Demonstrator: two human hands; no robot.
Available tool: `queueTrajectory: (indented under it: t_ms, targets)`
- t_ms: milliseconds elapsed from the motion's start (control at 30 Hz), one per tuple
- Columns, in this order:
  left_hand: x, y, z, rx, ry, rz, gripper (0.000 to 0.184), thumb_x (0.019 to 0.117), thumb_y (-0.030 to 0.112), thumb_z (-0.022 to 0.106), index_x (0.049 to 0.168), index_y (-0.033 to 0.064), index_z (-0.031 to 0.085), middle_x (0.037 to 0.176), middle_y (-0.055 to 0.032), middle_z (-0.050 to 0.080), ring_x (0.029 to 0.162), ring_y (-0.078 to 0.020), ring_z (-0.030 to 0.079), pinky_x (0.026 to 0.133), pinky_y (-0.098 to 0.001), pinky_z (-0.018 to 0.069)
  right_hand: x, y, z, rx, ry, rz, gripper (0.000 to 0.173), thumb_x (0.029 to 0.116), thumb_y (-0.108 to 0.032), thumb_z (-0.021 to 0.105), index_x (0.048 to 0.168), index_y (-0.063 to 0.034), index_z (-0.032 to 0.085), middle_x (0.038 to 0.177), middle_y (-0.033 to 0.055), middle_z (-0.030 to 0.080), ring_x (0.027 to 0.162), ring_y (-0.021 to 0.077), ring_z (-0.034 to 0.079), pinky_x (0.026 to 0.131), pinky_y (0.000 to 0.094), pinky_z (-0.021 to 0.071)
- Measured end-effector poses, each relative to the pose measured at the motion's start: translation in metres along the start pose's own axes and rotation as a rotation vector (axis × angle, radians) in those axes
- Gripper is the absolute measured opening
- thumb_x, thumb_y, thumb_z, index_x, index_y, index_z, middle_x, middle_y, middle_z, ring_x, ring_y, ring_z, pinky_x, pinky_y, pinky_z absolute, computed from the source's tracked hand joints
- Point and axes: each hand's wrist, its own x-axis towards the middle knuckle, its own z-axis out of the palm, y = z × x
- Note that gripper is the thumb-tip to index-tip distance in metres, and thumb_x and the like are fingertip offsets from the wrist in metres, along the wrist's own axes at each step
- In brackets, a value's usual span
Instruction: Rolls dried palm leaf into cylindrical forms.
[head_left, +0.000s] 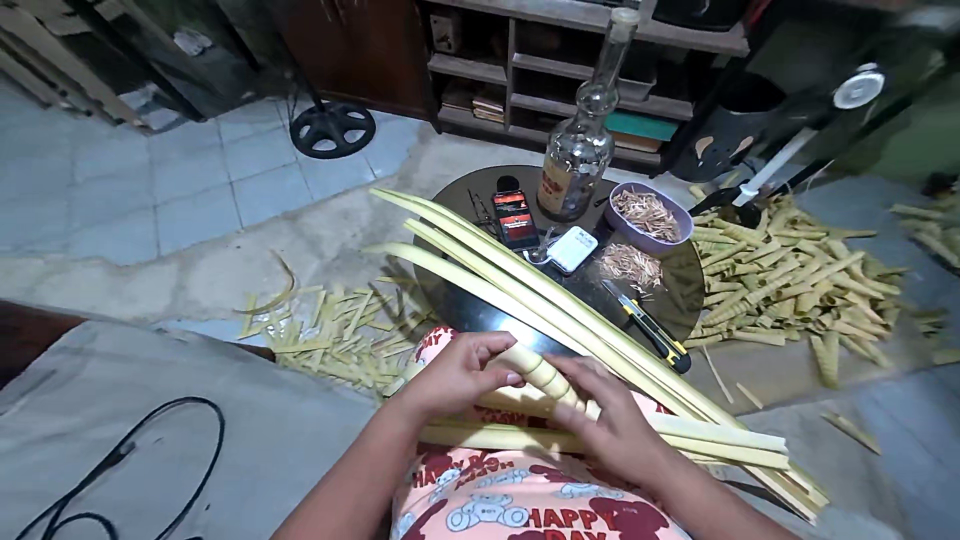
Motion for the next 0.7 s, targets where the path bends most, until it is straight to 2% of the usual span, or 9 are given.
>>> queueTrajectory:
  t_ms: [67, 133, 167, 267, 333, 400, 533, 633, 700]
  targets:
    - [-0.001, -0.001, -0.001, -0.008, -0.002, -0.021, 0.018, 0.0949, 0.010, 0.068, 0.111, 0.0024, 0.068, 0.101, -0.0071, 0.073, 0.094, -0.0178, 0.071, 0.086, -0.0354, 0.0602, -0.002, 0.005, 0.001, -0.009, 0.020, -0.018, 0.043, 0.1069, -0.031, 0.050, 0.147, -0.0168, 0.056, 0.127, 0.0026, 0.066, 0.105, 0.0079, 0.065, 0.089, 0.0268, 0.0575]
    - [0.000, -0.002, -0.002, -0.016, 0.005, -0.026, 0.018, 0.0946, 0.009, 0.068, 0.111, 0.0023, 0.068, 0.102, -0.0075, 0.073, 0.094, -0.0182, 0.071, 0.086, -0.0358, 0.0601, 0.001, 0.006, 0.002, 0.524, -0.011, 0.270, 0.039, 0.1109, -0.028, 0.036, 0.135, -0.0096, 0.060, 0.108, 0.0070, 0.071, 0.073, 0.0052, 0.063, 0.061, 0.0188, 0.0521]
    - [0.000, -0.003, -0.002, -0.012, 0.012, -0.028, 0.017, 0.0943, 0.009, 0.068, 0.110, 0.0025, 0.069, 0.101, -0.0075, 0.073, 0.094, -0.0181, 0.071, 0.086, -0.0358, 0.0601, 0.001, 0.007, 0.002, 0.551, -0.006, 0.298, 0.039, 0.1106, -0.028, 0.036, 0.135, -0.0101, 0.060, 0.108, 0.0075, 0.070, 0.072, 0.0062, 0.063, 0.059, 0.0196, 0.0522]
    - [0.001, -0.002, -0.006, 0.035, 0.042, -0.040, 0.018, 0.0942, 0.010, 0.068, 0.111, 0.0034, 0.069, 0.100, -0.0068, 0.073, 0.093, -0.0178, 0.071, 0.085, -0.0354, 0.0604, -0.001, 0.006, 0.002, -0.158, 0.045, -0.048, 0.050, 0.1027, -0.031, 0.058, 0.150, -0.0181, 0.052, 0.132, 0.0059, 0.062, 0.114, 0.0141, 0.063, 0.098, 0.0344, 0.0547]
    - [0.001, -0.002, -0.009, 0.019, 0.027, -0.059, 0.019, 0.0952, 0.010, 0.068, 0.112, 0.0028, 0.068, 0.102, -0.0074, 0.073, 0.094, -0.0185, 0.071, 0.086, -0.0356, 0.0603, -0.004, 0.009, -0.001, -0.009, 0.038, 0.040, 0.040, 0.1073, -0.027, 0.048, 0.145, -0.0169, 0.057, 0.127, 0.0016, 0.067, 0.104, 0.0066, 0.066, 0.090, 0.0256, 0.0560]
    - [0.002, -0.003, -0.009, -0.002, 0.021, -0.064, 0.018, 0.0954, 0.009, 0.067, 0.112, 0.0025, 0.068, 0.102, -0.0079, 0.073, 0.094, -0.0187, 0.071, 0.086, -0.0358, 0.0600, -0.002, 0.011, -0.002, 0.484, 0.012, 0.269, 0.038, 0.1103, -0.027, 0.038, 0.135, -0.0102, 0.061, 0.110, 0.0074, 0.071, 0.074, 0.0068, 0.064, 0.061, 0.0205, 0.0526]
    - [0.002, -0.003, -0.011, -0.021, 0.033, -0.071, 0.019, 0.0952, 0.008, 0.066, 0.114, 0.0022, 0.068, 0.103, -0.0090, 0.073, 0.094, -0.0197, 0.071, 0.087, -0.0365, 0.0602, -0.006, 0.012, 0.000, -0.271, 0.084, -0.074, 0.050, 0.1027, -0.031, 0.058, 0.151, -0.0195, 0.051, 0.133, 0.0059, 0.061, 0.116, 0.0145, 0.062, 0.097, 0.0347, 0.0552]
    - [0.004, -0.004, -0.013, -0.053, 0.028, -0.068, 0.021, 0.0961, 0.009, 0.065, 0.116, 0.0021, 0.067, 0.103, -0.0095, 0.073, 0.094, -0.0199, 0.071, 0.086, -0.0358, 0.0598, -0.006, 0.013, -0.003, 0.357, 0.044, 0.229, 0.038, 0.1109, -0.026, 0.037, 0.137, -0.0111, 0.060, 0.114, 0.0065, 0.071, 0.078, 0.0069, 0.066, 0.065, 0.0216, 0.0554]
    - [0.005, -0.004, -0.013, -0.045, 0.031, -0.076, 0.020, 0.0960, 0.008, 0.065, 0.115, 0.0019, 0.068, 0.103, -0.0092, 0.073, 0.093, -0.0193, 0.071, 0.086, -0.0354, 0.0597, -0.005, 0.013, -0.003, 0.230, 0.073, 0.196, 0.036, 0.1078, -0.022, 0.047, 0.140, -0.0148, 0.061, 0.117, 0.0052, 0.069, 0.084, 0.0090, 0.066, 0.069, 0.0248, 0.0565]
